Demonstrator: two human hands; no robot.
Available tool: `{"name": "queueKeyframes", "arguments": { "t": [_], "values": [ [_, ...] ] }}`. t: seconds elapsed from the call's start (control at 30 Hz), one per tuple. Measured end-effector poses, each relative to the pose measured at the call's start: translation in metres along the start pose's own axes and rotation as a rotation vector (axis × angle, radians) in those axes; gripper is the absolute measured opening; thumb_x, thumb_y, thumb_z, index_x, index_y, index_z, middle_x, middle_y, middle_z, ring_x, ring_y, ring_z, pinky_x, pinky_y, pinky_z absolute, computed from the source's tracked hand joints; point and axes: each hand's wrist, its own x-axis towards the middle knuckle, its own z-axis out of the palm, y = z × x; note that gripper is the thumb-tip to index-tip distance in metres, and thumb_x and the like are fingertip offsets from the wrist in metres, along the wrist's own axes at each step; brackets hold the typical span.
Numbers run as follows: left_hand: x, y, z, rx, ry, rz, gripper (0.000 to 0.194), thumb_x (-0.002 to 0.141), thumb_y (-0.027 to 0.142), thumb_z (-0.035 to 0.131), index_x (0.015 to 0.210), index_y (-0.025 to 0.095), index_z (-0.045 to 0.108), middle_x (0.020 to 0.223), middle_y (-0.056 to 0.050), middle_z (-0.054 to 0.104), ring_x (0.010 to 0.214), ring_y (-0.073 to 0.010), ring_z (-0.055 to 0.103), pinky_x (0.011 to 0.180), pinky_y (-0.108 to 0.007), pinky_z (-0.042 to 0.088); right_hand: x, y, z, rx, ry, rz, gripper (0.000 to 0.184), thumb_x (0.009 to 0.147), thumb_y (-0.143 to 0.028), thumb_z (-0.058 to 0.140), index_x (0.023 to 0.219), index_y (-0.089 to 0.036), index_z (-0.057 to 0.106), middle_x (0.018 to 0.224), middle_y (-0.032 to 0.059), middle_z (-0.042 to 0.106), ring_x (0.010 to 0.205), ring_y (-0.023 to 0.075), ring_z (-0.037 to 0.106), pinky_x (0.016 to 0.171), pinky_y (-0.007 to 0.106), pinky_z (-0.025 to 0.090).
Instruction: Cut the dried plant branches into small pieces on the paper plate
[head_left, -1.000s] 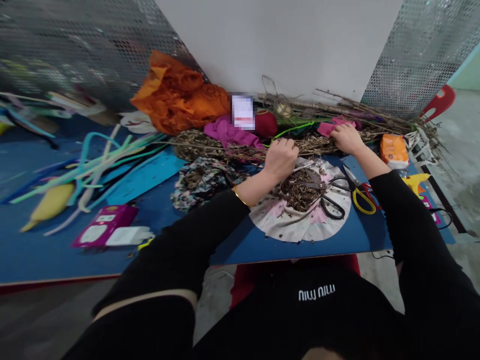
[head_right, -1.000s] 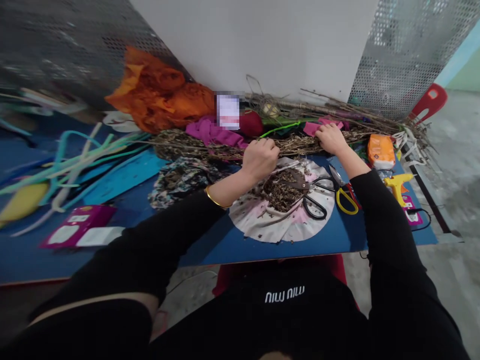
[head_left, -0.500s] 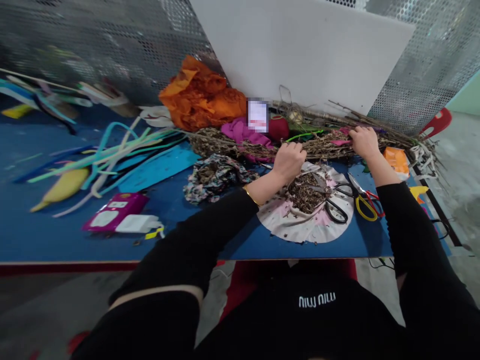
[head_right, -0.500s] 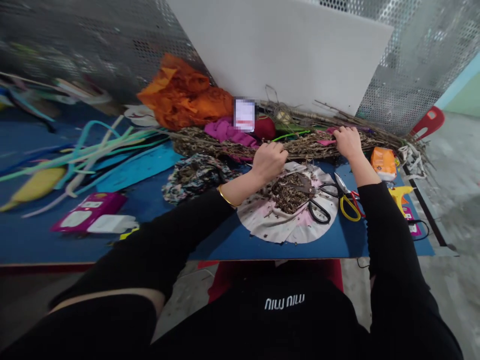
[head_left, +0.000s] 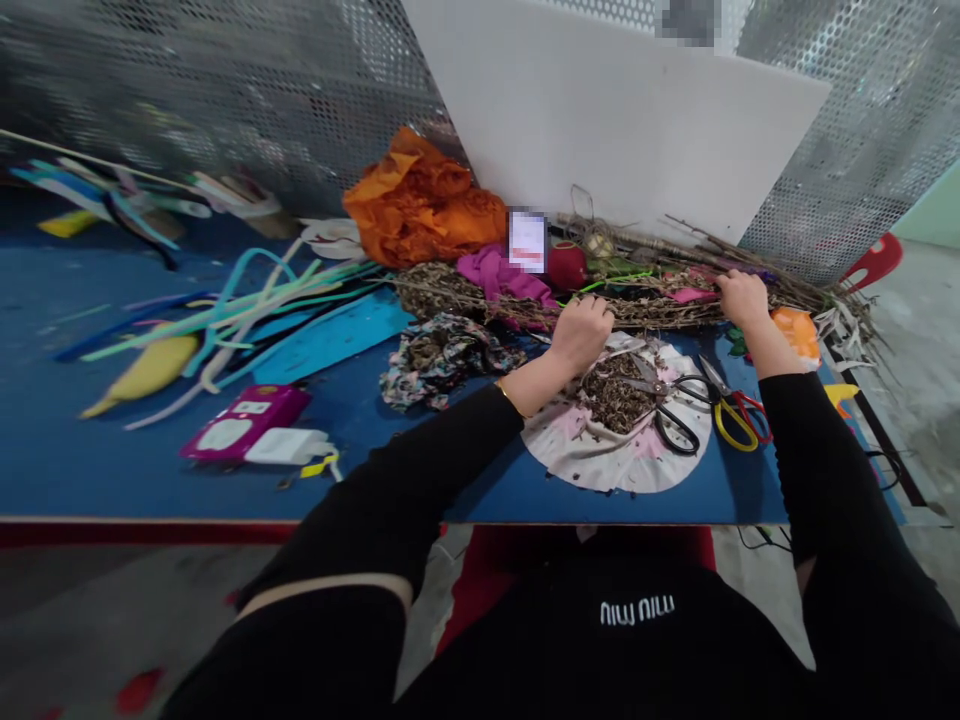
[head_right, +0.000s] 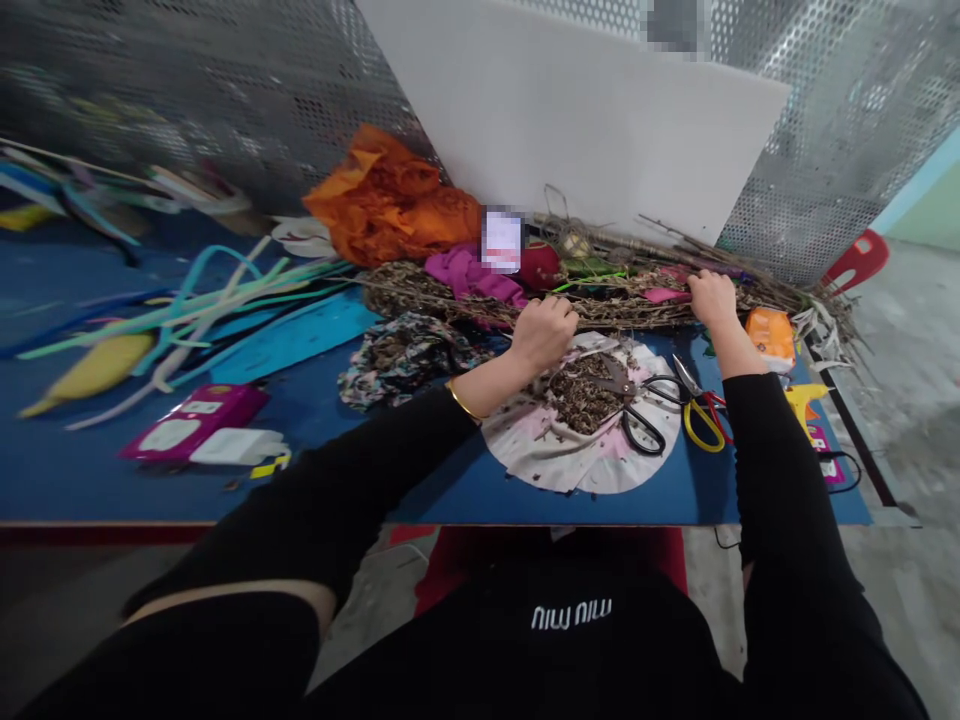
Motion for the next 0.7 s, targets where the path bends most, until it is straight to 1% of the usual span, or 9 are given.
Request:
{"name": "queueKeyframes", "arguments": {
  "t": [0.1,0.23,0.33,0.43,0.5,0.53,0.6,0.63,0.7],
  "values": [
    [0.002,-0.006,0.008,-0.018,0.010,-0.052,0.033,0.098,0.013,0.041,0.104,0.011,0.073,0.112,-0.022,0.069,0.109,-0.0330,0.059,0.088,-0.045,0.038,-0.003,-0.009,-0.004,0.020,0.050,-0.033,0.039,0.098,-0.016,0.038,0.120,-0.016,0.071,0.114,0.0173,0.070,0.103,0.0298,0.063,0.082,0.040,0.037],
    [-0.001,-0.004,0.006,0.005,0.029,-0.051,0.028,0.097,0.024,0.051,0.106,0.009,0.073,0.112,-0.022,0.071,0.112,-0.0356,0.060,0.090,-0.046,0.041,-0.008,-0.039,-0.019,0.059,0.186,-0.101,0.038,0.101,-0.018,0.037,0.122,-0.017,0.069,0.115,0.0156,0.069,0.104,0.0286,0.059,0.085,0.040,0.036],
    [-0.012,0.007,-0.003,-0.009,0.082,0.020,0.028,0.097,0.029,0.055,0.108,0.009,0.072,0.112,-0.022,0.072,0.110,-0.0353,0.062,0.088,-0.045,0.044,-0.013,-0.070,-0.032,0.087,0.267,-0.184,0.036,0.103,-0.020,0.036,0.121,-0.016,0.067,0.112,0.0153,0.069,0.103,0.0281,0.056,0.088,0.040,0.035],
    [-0.029,0.019,-0.016,-0.038,0.130,0.125,0.027,0.101,0.026,0.048,0.101,0.014,0.073,0.103,-0.017,0.074,0.100,-0.0310,0.065,0.081,-0.042,0.045,-0.019,-0.102,-0.043,0.097,0.270,-0.211,0.035,0.103,-0.017,0.036,0.120,-0.012,0.065,0.112,0.0175,0.068,0.102,0.0288,0.055,0.090,0.041,0.034],
    [-0.038,0.025,-0.028,-0.065,0.222,0.170,0.033,0.104,0.027,0.042,0.099,0.017,0.073,0.103,-0.014,0.075,0.098,-0.0282,0.066,0.083,-0.041,0.045,-0.026,-0.123,-0.049,0.125,0.259,-0.256,0.035,0.104,-0.017,0.035,0.123,-0.011,0.064,0.111,0.0177,0.068,0.103,0.0285,0.055,0.091,0.042,0.034],
    [-0.042,0.027,-0.035,-0.081,0.282,0.176,0.034,0.105,0.028,0.042,0.103,0.018,0.074,0.106,-0.014,0.075,0.101,-0.0277,0.066,0.085,-0.041,0.046,-0.030,-0.133,-0.051,0.136,0.259,-0.290,0.036,0.104,-0.018,0.035,0.126,-0.010,0.063,0.111,0.0177,0.068,0.102,0.0282,0.056,0.092,0.042,0.035],
    [-0.044,0.029,-0.048,-0.094,0.374,0.116,0.034,0.104,0.033,0.044,0.114,0.018,0.073,0.114,-0.015,0.074,0.111,-0.0295,0.065,0.093,-0.043,0.045,-0.037,-0.153,-0.053,0.152,0.254,-0.353,0.035,0.104,-0.018,0.035,0.124,-0.010,0.063,0.111,0.0174,0.068,0.101,0.0283,0.057,0.092,0.043,0.038],
    [-0.042,0.029,-0.054,-0.094,0.384,0.056,0.035,0.103,0.035,0.047,0.119,0.017,0.072,0.119,-0.016,0.073,0.116,-0.0312,0.063,0.097,-0.044,0.045,-0.040,-0.162,-0.053,0.163,0.252,-0.388,0.035,0.104,-0.018,0.036,0.124,-0.010,0.064,0.111,0.0176,0.068,0.102,0.0285,0.057,0.092,0.043,0.039],
    [-0.034,0.026,-0.063,-0.101,0.319,-0.091,0.039,0.100,0.038,0.051,0.122,0.013,0.072,0.124,-0.019,0.071,0.119,-0.0341,0.062,0.099,-0.045,0.046,-0.045,-0.181,-0.052,0.179,0.247,-0.467,0.036,0.102,-0.017,0.039,0.127,-0.009,0.063,0.117,0.0189,0.069,0.105,0.0297,0.058,0.093,0.045,0.042]
  ]
}}
